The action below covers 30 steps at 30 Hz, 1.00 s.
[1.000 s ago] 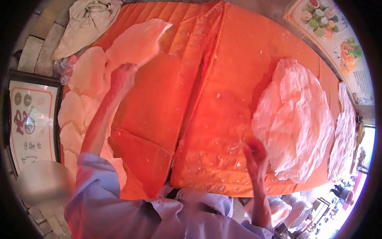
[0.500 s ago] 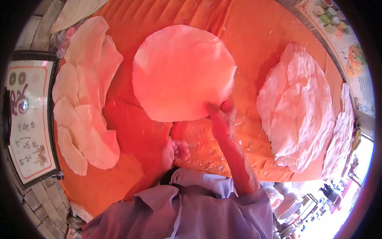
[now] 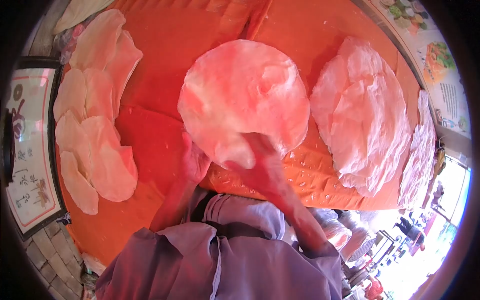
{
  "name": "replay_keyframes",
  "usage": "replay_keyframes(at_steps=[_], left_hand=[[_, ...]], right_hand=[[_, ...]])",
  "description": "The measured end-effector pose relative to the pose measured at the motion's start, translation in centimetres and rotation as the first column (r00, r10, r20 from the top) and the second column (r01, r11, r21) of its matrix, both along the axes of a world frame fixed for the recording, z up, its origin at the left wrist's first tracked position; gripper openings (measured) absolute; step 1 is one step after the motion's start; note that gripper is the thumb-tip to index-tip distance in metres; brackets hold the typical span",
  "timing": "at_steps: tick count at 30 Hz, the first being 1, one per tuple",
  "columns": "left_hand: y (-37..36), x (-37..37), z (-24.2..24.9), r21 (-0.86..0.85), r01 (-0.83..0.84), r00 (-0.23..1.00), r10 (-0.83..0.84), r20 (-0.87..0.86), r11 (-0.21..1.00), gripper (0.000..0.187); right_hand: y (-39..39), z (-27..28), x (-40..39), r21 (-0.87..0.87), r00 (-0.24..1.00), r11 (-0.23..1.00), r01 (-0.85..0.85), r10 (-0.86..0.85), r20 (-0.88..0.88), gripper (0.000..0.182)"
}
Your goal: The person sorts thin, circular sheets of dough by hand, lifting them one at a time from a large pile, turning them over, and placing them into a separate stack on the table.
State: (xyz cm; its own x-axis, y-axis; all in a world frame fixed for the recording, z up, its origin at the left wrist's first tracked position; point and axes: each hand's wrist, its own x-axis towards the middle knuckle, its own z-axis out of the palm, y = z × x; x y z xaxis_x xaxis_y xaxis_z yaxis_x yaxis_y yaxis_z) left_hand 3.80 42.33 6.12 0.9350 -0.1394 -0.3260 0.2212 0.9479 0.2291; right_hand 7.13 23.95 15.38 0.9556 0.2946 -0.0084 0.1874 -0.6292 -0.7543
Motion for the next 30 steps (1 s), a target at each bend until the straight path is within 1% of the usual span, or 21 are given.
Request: replay_keyframes(at_steps=[2, 3, 6, 9, 12, 15, 16, 18, 21, 24, 27, 30], left_hand=[[0.0, 0.6, 0.1, 0.082, 0.063, 0.998, -0.065, 0.023, 0.995, 0.059], [0.2, 0.9, 0.0, 0.123, 0.089, 0.995, -0.093, 0.03, 0.988, 0.057], [0.4, 1.1, -0.9, 0.34, 0.131, 0.99, -0.14, 0.001, 0.931, 0.047], [0.1, 1.3, 0.2, 0.353, 0.099, 0.993, -0.116, 0.026, 0.93, 0.037], [0.0, 1.3, 0.0, 0.285, 0.055, 0.998, -0.053, -0.013, 0.957, 0.025], [-0.6, 1.8, 0.0, 0.45, 0.069, 0.997, -0.049, -0.056, 0.891, 0.027], [-0.6, 1.8, 0.0, 0.454, 0.081, 0.997, -0.064, -0.054, 0.887, 0.028], [-0.2, 1.8, -0.1, 0.469, 0.102, 0.995, -0.089, -0.049, 0.877, 0.031], [0.2, 1.5, -0.9, 0.528, 0.097, 0.995, -0.099, -0.026, 0.844, 0.036], [0.5, 1.5, -1.0, 0.529, 0.123, 0.992, -0.089, -0.089, 0.839, 0.039], [0.1, 1.6, 0.2, 0.476, 0.128, 0.992, -0.107, -0.07, 0.87, 0.038], [0.0, 1.8, -0.1, 0.482, 0.141, 0.989, -0.144, -0.031, 0.865, 0.031]], right_hand=[[2.4, -0.8, 0.1, -0.004, 0.99, 0.991, -0.137, 0.137, 0.044, 0.053], [2.8, -1.5, 0.2, -0.04, 0.992, 0.994, -0.104, 0.106, 0.063, 0.05], [2.0, -2.5, 0.5, 0.15, 0.995, 0.988, -0.025, 0.04, -0.095, 0.046], [1.1, -2.5, 1.2, 0.142, 0.979, 0.989, -0.05, 0.077, -0.187, 0.04], [0.9, -2.9, 1.5, 0.269, 0.939, 0.962, 0.046, 0.05, -0.341, 0.041], [1.8, -2.6, 1.1, 0.277, 0.922, 0.953, 0.125, -0.009, -0.386, 0.04], [2.2, -2.5, 1.1, 0.242, 0.918, 0.96, 0.144, -0.038, -0.395, 0.039], [3.0, -2.3, 1.2, 0.178, 0.908, 0.968, 0.177, -0.091, -0.409, 0.038], [3.6, -3.0, 1.3, 0.118, 0.939, 0.983, 0.141, -0.095, -0.331, 0.033], [2.7, -3.8, 1.2, 0.295, 0.912, 0.94, 0.171, -0.038, -0.408, 0.03], [2.3, -4.1, 1.3, 0.293, 0.913, 0.937, 0.19, -0.059, -0.403, 0.029], [2.4, -3.5, 0.8, 0.239, 0.967, 0.961, 0.137, -0.077, -0.245, 0.025]])
